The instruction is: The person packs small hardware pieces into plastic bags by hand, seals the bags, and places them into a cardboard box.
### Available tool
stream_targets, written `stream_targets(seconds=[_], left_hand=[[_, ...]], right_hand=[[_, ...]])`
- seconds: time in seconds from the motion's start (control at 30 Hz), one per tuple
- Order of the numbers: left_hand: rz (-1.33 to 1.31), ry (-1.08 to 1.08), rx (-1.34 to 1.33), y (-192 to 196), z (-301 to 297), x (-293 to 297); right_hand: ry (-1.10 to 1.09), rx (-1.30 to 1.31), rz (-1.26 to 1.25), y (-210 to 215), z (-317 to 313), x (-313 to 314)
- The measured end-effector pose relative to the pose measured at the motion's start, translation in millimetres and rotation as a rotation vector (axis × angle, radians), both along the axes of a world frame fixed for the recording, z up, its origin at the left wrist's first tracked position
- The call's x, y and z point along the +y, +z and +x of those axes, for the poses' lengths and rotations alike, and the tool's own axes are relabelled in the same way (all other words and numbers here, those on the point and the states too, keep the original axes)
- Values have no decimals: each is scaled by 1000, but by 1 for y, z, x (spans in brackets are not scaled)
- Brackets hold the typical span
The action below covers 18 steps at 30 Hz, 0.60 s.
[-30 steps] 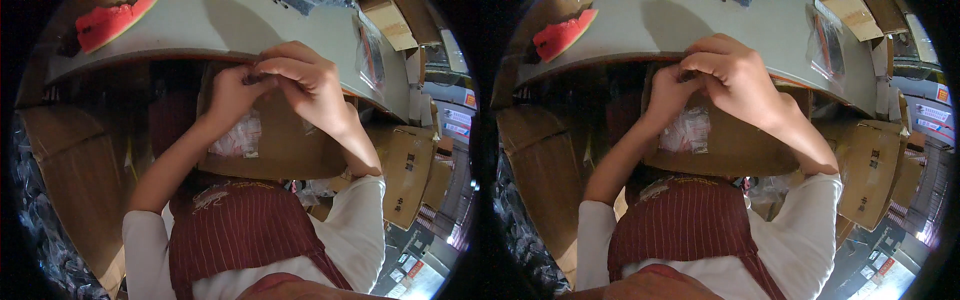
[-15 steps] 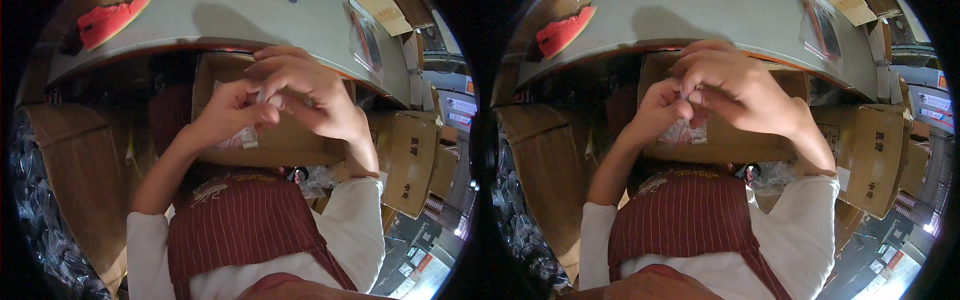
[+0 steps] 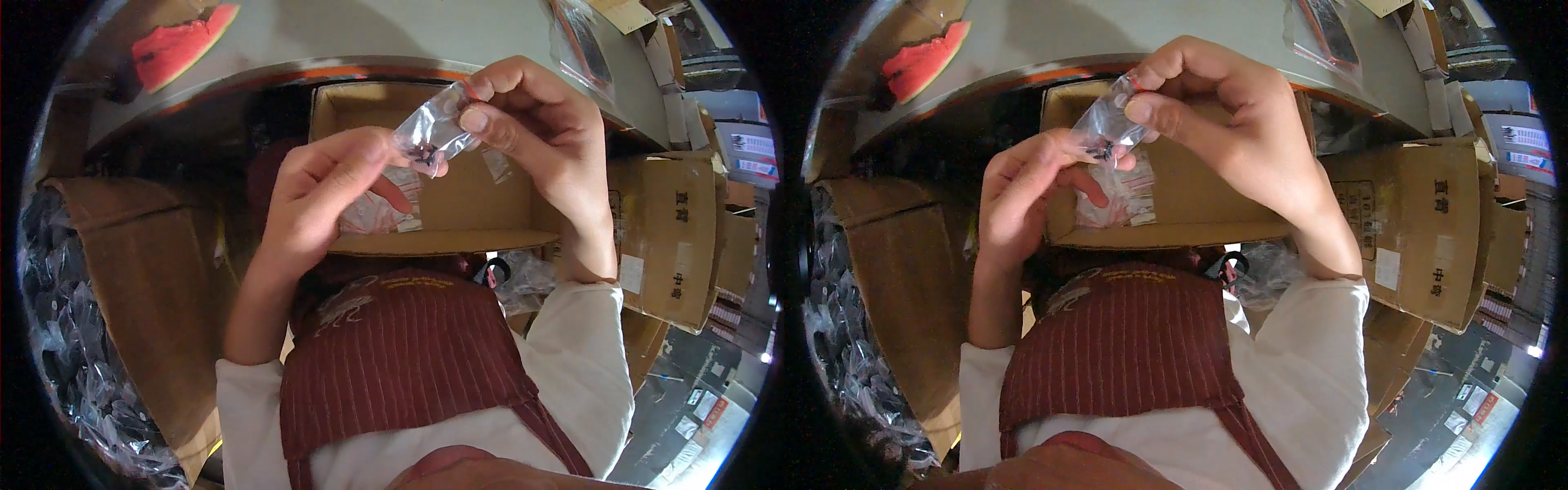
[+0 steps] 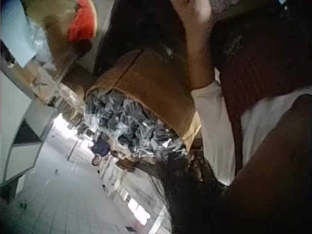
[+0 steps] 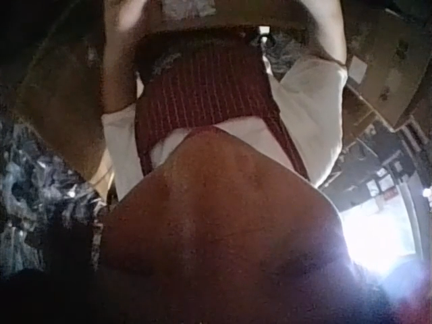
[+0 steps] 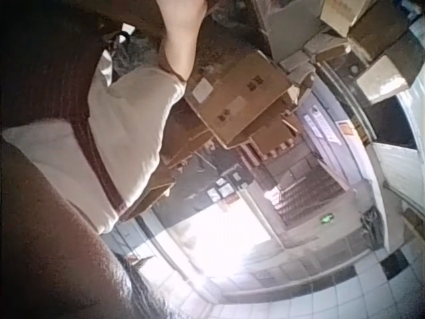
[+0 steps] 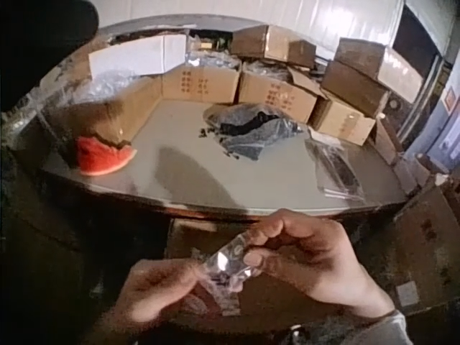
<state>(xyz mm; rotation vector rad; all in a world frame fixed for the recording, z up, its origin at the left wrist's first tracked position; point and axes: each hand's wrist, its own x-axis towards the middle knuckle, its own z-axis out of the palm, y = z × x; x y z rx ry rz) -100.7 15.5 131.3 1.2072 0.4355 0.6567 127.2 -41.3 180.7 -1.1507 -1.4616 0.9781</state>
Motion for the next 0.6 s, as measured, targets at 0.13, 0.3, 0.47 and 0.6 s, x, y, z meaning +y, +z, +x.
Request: stream_targets(seconds=[0.13,0.3,0.47,0.6], left_hand=[[46,36,6,7,3,-9],[89,82,40,9,3,-10],[303,202,124,12,13,9],[737,341,108,13,21,18]], right_hand=[[-24,-53,26,1,-3,-6],[-17,-53,86,2,-8,-10],[94,-435,-8,0,-8,-3],[102,-409,129,1,-11,8]])
